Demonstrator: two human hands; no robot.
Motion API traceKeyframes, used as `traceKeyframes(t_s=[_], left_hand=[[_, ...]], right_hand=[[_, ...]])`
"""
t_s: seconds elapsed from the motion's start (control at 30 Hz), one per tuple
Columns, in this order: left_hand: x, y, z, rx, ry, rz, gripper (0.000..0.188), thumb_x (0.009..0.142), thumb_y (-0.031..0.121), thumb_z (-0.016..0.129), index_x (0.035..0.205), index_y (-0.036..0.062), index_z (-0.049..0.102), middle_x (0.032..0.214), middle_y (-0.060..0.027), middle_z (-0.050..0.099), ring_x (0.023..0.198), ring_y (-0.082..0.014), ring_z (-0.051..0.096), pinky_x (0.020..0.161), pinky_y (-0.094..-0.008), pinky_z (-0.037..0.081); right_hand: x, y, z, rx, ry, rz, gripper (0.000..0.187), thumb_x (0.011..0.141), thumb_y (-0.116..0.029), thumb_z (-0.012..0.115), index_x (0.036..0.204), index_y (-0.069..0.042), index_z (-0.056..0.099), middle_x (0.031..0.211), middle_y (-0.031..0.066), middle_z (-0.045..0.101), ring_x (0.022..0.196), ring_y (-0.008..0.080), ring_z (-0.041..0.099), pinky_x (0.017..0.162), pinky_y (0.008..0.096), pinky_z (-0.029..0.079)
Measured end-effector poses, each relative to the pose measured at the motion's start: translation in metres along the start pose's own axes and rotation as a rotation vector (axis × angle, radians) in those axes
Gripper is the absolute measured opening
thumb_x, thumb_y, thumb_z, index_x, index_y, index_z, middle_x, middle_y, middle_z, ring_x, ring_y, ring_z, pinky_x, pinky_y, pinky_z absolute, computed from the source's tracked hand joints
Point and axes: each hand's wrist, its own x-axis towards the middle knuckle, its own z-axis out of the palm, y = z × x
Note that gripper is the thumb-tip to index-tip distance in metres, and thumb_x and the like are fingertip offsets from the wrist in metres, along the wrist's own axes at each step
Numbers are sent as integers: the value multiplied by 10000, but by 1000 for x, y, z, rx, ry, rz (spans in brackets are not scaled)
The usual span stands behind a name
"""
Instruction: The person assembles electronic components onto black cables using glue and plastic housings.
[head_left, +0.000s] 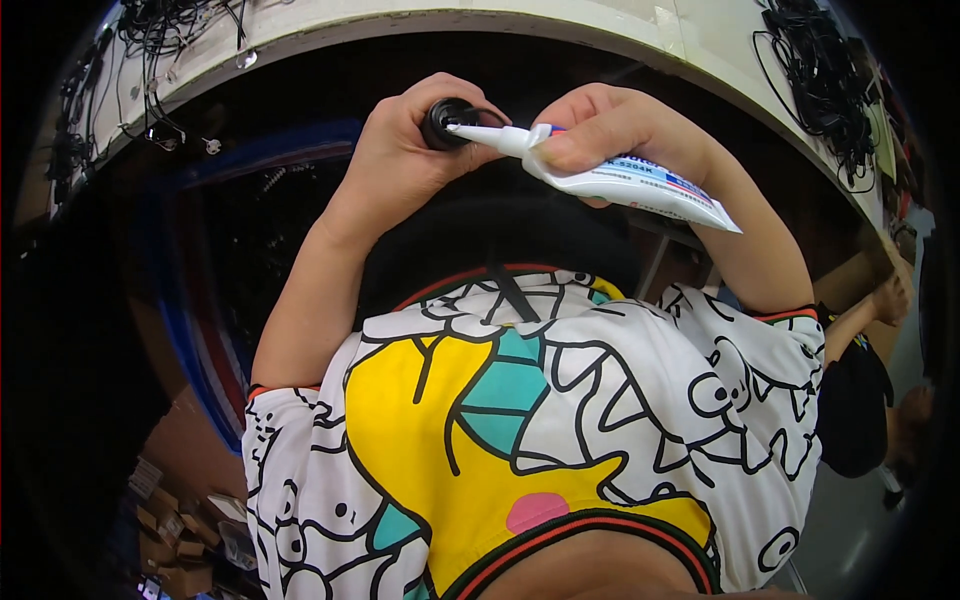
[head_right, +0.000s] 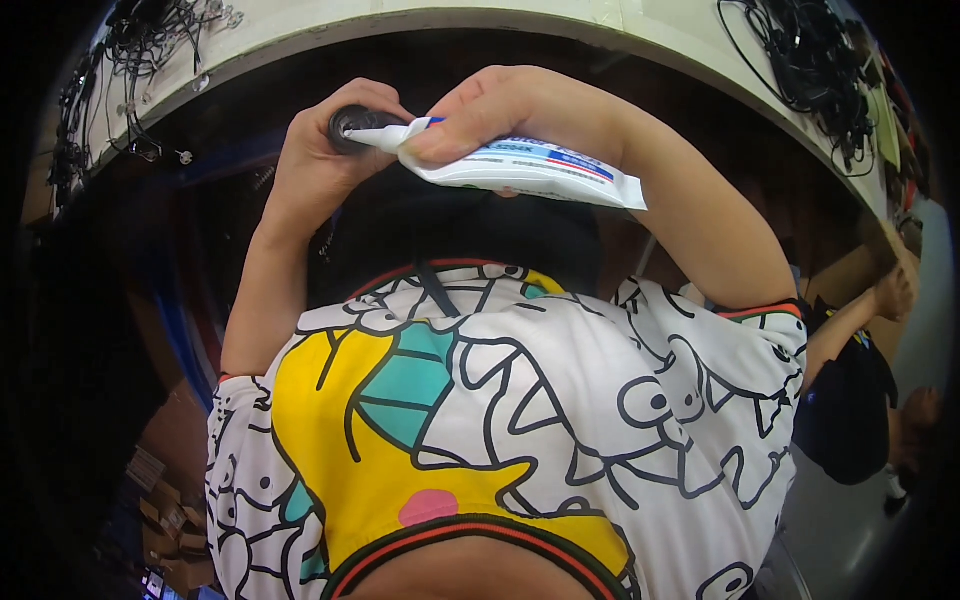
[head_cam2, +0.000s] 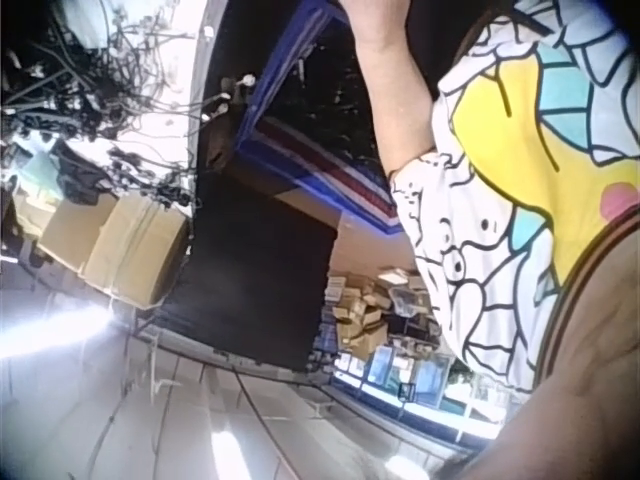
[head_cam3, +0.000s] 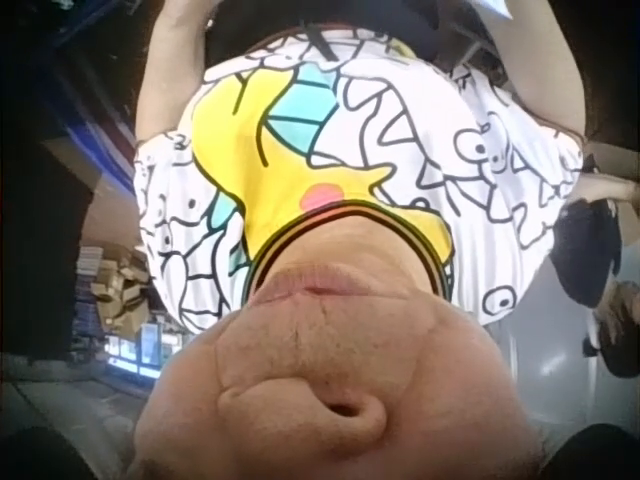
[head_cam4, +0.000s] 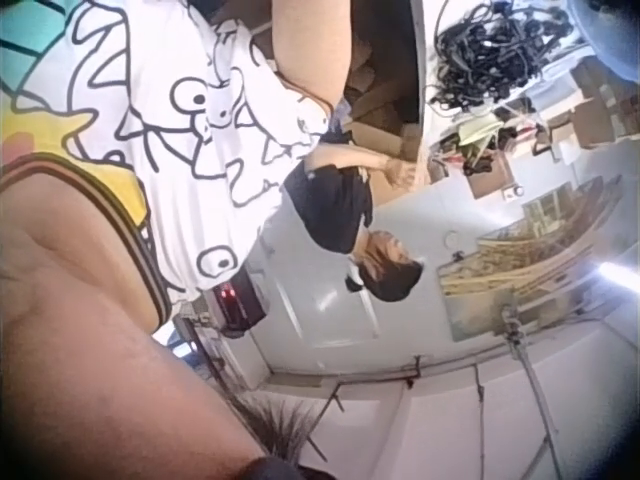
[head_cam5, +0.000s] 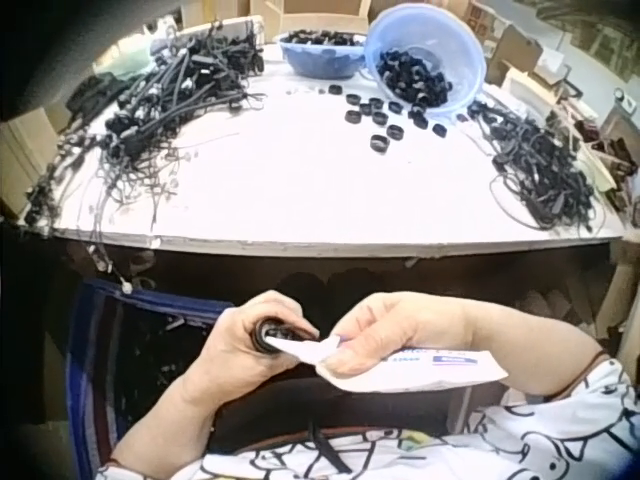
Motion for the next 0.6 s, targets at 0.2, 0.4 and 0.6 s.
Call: traceKeyframes(t_s=[0.2, 0.4, 0.6], left_hand=[[16, 14, 1, -14, -85, -269, 229, 674, 113, 730, 829, 27, 586, 715, 1, 572, 641, -63, 518, 565, -182, 411], [14, 25, 7, -281, -106, -197, 326, 703, 154, 634, 981, 17, 536, 863, -16, 501, 798, -88, 471, 698, -226, 377], [3, 8, 0, -365, -137, -203, 404, 761, 152, 573, 1125, 20, 458, 836, -35, 497, 691, -78, 442, 596, -189, 353]], right_hand=[[-12, 7, -4, 71, 4, -244, 239, 706, -169, 647, 875, -7, 597, 711, 16, 580, 613, 47, 529, 590, 166, 424], [-27, 7, -29, 228, 129, -432, 227, 866, -199, 524, 971, -2, 565, 855, -6, 570, 784, 43, 508, 706, 193, 423], [-44, -11, -109, -307, 774, -625, 295, 878, -312, 488, 823, -43, 596, 638, -44, 506, 563, 34, 435, 523, 172, 369]])
